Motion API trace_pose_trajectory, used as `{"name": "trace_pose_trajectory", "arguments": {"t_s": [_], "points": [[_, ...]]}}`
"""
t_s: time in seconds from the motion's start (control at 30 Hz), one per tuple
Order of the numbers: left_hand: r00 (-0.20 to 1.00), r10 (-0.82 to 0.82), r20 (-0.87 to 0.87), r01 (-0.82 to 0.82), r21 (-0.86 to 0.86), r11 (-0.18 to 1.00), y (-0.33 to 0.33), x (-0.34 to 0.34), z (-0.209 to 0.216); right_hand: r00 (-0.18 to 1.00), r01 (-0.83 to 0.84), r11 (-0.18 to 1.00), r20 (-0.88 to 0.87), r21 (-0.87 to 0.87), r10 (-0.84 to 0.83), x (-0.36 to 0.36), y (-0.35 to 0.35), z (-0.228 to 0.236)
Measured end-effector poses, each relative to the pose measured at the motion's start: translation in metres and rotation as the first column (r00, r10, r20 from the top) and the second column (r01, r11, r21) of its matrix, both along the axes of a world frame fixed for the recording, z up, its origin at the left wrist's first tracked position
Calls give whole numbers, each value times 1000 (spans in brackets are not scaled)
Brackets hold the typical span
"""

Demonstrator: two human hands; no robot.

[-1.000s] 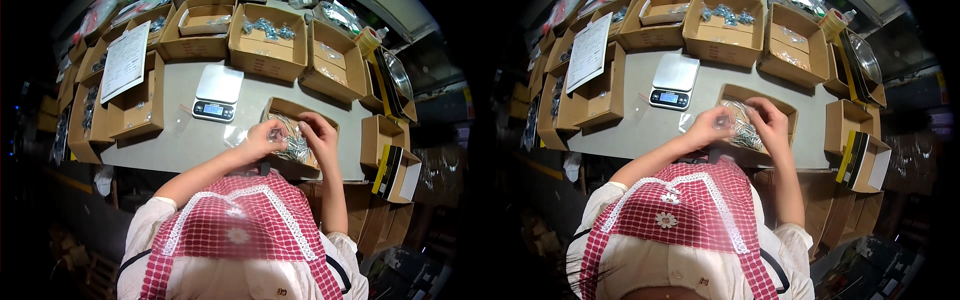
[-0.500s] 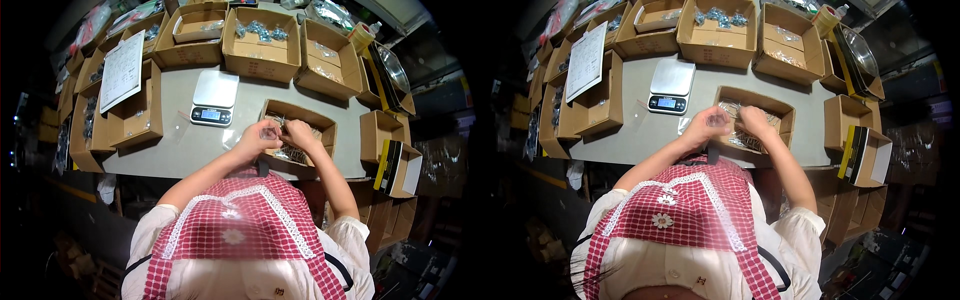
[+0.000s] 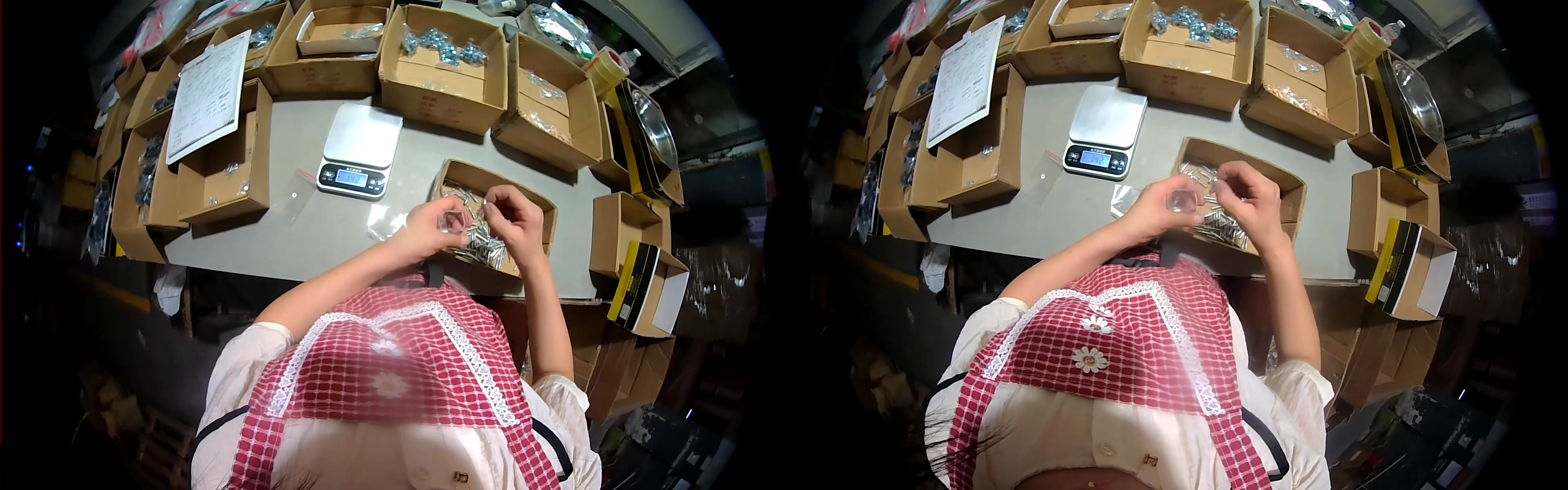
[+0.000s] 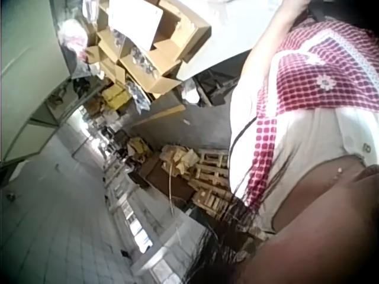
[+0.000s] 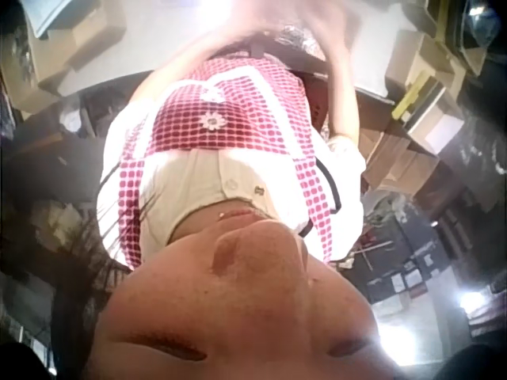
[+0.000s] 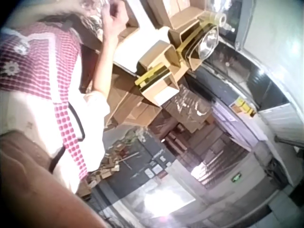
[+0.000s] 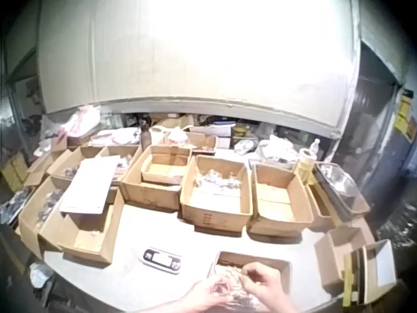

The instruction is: The person sorts various metal hardware components into different plastic bags and cardboard boxes, occasionally checking a clipboard for instructions.

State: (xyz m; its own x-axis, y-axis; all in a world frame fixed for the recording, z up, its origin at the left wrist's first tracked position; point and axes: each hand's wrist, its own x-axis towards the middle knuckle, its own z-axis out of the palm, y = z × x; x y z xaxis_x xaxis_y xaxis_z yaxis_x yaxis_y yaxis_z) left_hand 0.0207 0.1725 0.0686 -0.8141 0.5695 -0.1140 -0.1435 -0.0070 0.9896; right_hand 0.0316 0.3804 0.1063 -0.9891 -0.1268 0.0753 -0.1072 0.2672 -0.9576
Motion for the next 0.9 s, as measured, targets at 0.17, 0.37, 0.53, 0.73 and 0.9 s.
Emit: {"name": "trace_pose_trajectory", "arguments": {"t_s": [0.17, 0.37, 0.53, 0.73, 0.9], "points": [[999, 38, -30, -37, 31, 999, 0, 0, -15, 901, -165, 950, -352, 266, 255, 0, -27, 29], [999, 19, -30, -19, -9, 1000, -1, -2, -3, 986, 103, 967, -150, 234, -68, -15, -12, 8], [1000, 19, -16, -18, 53, 998, 1, -4, -10, 994, -98, 578, 46, 810, 103, -36, 4, -50], [1000, 19, -4, -19, 78, 997, -2, -3, -8, 985, -115, 480, 38, 870, 166, -38, -3, -73], [1000, 7, 6, -7, 62, 998, -1, -4, -11, 978, -62, 426, -30, 903, 207, -38, -10, -88]]}}
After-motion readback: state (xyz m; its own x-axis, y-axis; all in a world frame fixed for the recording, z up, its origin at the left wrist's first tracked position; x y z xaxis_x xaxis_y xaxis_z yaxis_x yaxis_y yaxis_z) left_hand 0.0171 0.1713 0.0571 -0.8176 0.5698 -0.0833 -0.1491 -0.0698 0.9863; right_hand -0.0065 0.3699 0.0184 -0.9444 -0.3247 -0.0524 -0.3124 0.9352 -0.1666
